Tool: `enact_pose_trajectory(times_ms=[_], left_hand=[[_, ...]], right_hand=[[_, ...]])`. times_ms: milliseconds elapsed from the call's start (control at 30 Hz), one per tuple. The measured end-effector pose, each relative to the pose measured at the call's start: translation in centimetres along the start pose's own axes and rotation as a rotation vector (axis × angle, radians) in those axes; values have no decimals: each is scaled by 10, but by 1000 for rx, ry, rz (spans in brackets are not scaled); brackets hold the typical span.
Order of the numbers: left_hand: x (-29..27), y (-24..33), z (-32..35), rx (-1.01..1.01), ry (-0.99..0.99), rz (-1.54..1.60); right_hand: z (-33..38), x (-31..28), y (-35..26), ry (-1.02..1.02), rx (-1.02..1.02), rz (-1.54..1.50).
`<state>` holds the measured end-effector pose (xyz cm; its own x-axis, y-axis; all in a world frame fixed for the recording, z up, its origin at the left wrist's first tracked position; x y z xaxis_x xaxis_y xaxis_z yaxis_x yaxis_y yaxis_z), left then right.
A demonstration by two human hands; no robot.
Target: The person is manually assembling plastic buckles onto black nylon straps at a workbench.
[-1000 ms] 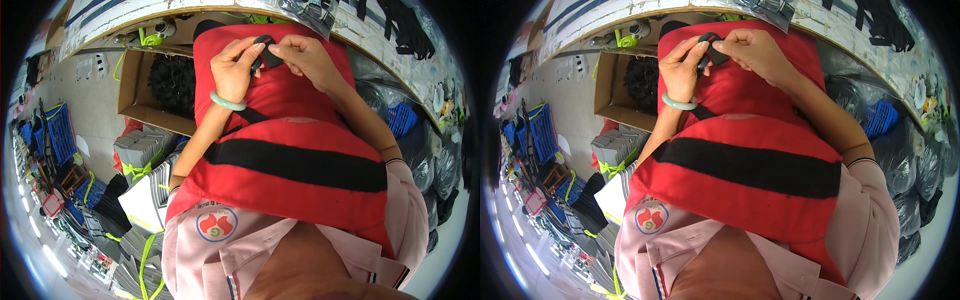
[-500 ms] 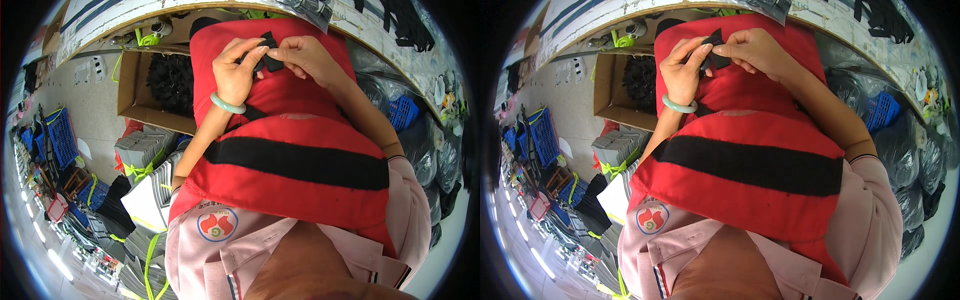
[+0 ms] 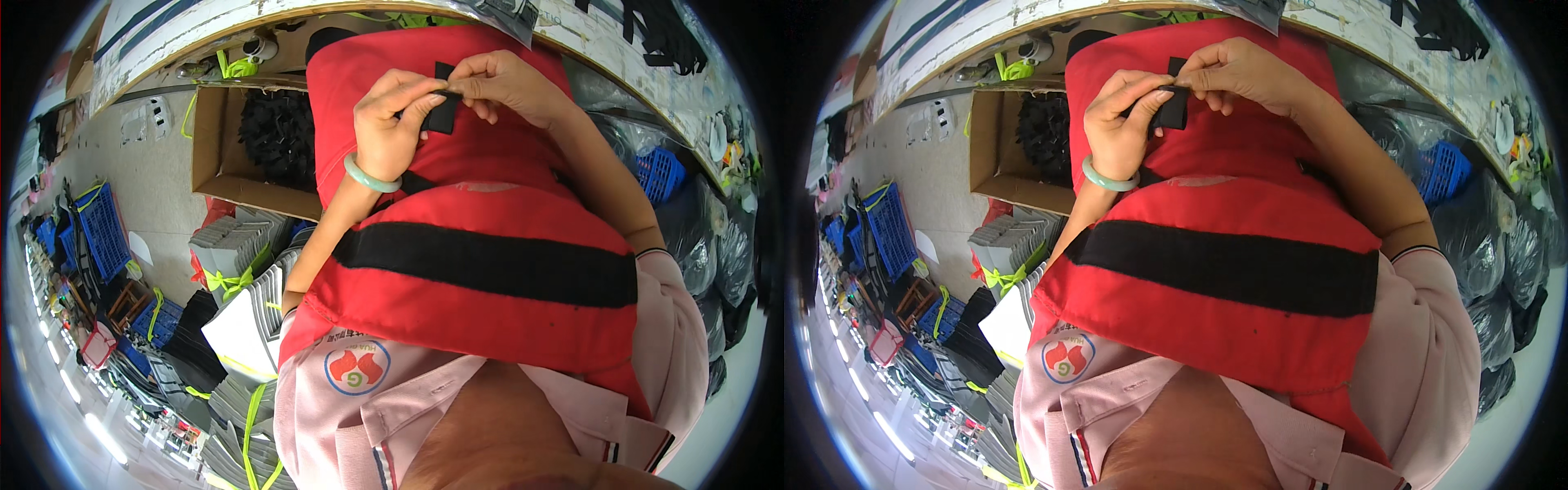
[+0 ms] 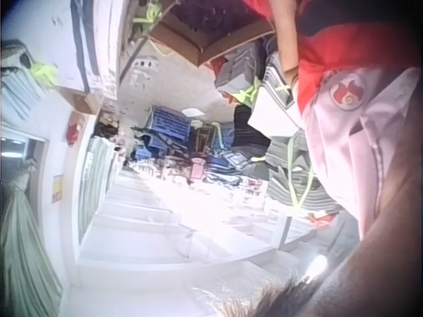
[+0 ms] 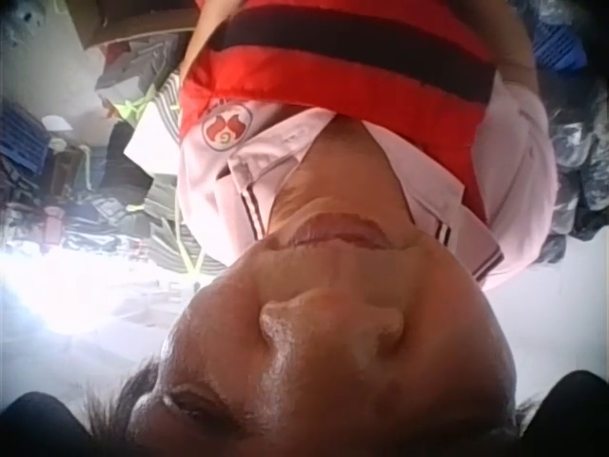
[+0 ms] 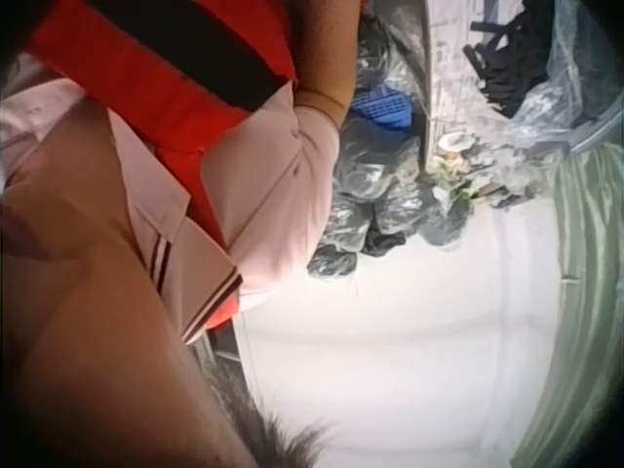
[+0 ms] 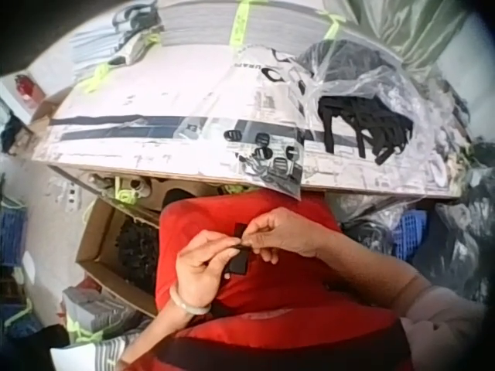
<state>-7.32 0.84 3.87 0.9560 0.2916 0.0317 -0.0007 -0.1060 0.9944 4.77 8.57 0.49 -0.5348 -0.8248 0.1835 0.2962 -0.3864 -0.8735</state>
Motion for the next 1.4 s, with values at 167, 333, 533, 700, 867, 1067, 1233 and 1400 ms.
enact_pose_trajectory(times_ms=[167,333,533,700,867,1067,1233,1400], left_hand=[[-11,0,-4,-35,114,14],[-14,-1,-9,56,112,-21],[-10,-11,-2,-148,74,195],[-5,7,2,90,-47,-64],[1,13,7,59,-98,-14],[-2,23,10,36,-125,-20],[-25,26,16,-138,-243,-187],[-172,7,55,-548,247,-289]], right_hand=[[4,-4,-2,67,-5,5],[11,27,3,48,-8,243],[11,5,-9,222,-195,-99],[5,8,-8,56,-141,-3],[6,-12,-26,291,-322,109],[-1,-5,-28,191,-317,61],[-14,13,-15,109,-283,146],[18,-2,-44,24,-306,179]])
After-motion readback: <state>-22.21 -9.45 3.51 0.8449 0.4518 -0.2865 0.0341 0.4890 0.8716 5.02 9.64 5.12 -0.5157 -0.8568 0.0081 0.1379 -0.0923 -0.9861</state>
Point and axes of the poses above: each hand's wrist, its own z-axis away from the middle knuckle, its own x-axis out of the palm, y = z × x, the point moved 9 cm from there along -z, towards the middle knuckle
